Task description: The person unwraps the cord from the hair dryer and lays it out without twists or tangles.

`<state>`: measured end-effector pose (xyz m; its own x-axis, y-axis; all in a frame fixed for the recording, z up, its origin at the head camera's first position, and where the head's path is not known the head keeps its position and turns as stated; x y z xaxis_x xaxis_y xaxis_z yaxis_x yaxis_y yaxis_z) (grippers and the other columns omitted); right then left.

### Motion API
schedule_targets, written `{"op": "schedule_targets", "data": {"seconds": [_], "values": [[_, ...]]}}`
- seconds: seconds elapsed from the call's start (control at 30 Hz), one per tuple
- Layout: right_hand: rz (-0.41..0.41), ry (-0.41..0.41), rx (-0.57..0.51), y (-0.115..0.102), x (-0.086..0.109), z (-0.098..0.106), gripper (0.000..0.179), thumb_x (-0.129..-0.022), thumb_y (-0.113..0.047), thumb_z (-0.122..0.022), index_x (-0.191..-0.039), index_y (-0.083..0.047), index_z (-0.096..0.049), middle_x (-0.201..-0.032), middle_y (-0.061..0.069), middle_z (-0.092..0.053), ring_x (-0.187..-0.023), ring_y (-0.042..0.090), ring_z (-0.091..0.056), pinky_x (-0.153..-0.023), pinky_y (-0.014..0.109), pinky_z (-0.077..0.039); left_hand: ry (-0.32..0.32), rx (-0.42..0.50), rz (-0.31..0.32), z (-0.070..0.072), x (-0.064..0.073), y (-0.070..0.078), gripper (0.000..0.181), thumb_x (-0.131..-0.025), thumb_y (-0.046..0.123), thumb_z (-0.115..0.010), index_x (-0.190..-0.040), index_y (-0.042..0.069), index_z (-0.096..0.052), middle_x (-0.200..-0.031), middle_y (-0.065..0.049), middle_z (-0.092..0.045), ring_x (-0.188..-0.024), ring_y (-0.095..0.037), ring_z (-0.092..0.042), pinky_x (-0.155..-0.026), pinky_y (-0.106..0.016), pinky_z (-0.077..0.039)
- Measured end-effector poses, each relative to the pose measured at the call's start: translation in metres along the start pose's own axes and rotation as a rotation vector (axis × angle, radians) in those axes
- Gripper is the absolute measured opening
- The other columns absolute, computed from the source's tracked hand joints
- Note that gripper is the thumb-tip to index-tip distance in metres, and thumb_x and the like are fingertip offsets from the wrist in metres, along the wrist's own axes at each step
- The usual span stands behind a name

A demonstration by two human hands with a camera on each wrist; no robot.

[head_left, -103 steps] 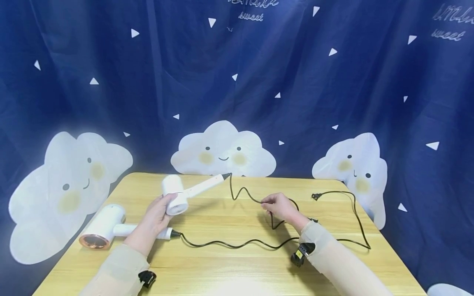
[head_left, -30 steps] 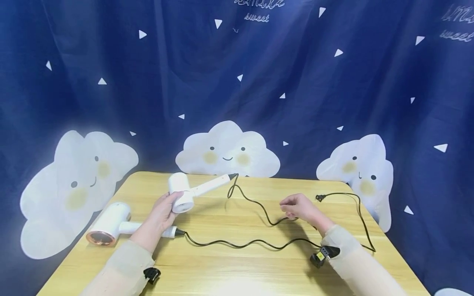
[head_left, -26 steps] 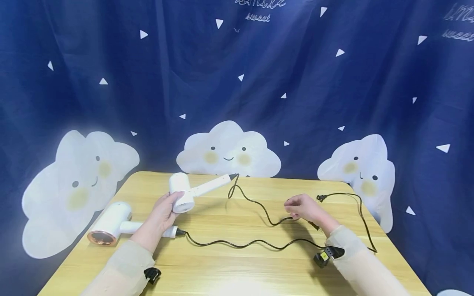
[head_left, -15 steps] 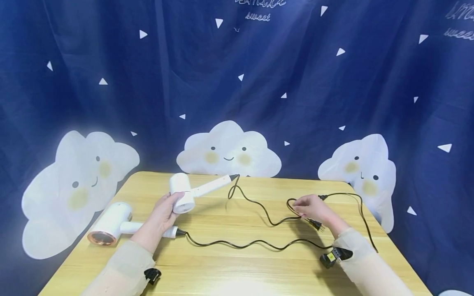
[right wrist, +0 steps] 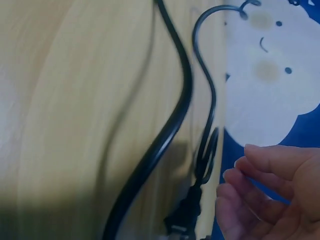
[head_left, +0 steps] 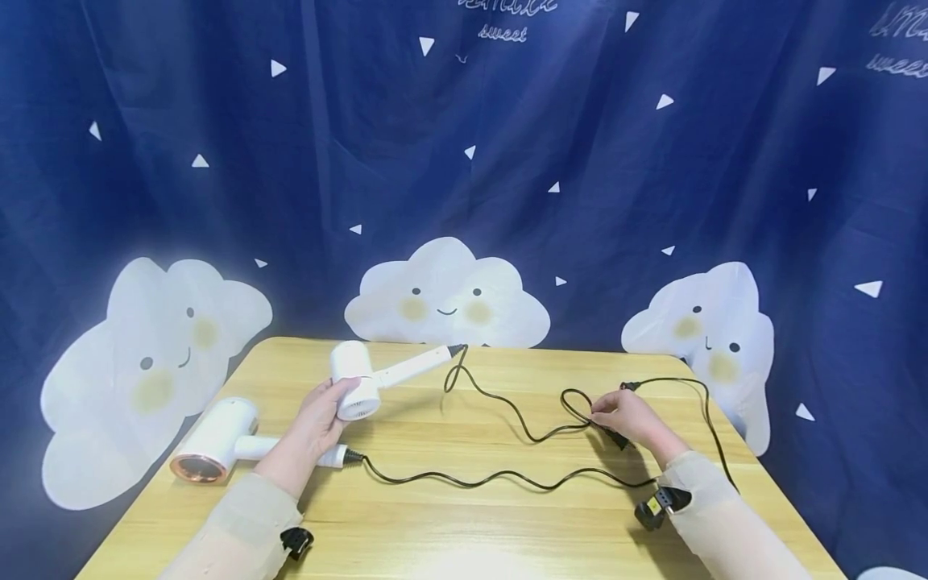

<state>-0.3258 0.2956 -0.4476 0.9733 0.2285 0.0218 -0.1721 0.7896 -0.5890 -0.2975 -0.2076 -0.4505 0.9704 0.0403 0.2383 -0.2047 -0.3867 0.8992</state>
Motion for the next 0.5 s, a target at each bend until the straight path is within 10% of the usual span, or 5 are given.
{"op": "schedule_targets", "data": {"seconds": [0.5], "values": [[-0.056, -0.039, 0.13, 0.027, -0.002, -0.009, 0.023, -0.079, -0.001, -0.077, -0.1, 0.003, -0.07, -0.088, 0.008, -0.069, -0.081, 0.025, -0.065, -0.076, 0.047, -0.055, -0.016, -0.009, -0.004, -0.002, 0.0, -0.002, 0.053, -0.1, 0.014, -0.056, -0.143, -0.005, -0.032, -0.108, -0.003, -0.06, -0.095, -0.012, -0.065, -0.095, -0.028, -0.054]]}}
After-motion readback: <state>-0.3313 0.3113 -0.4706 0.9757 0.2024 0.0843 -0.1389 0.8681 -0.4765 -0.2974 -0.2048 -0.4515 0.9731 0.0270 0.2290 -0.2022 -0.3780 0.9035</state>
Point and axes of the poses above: each hand's wrist, its own x-axis away from the middle knuckle, its own z-axis out of the back of the hand, y = z × x, the point moved 3 cm from there along -x, towards the middle knuckle
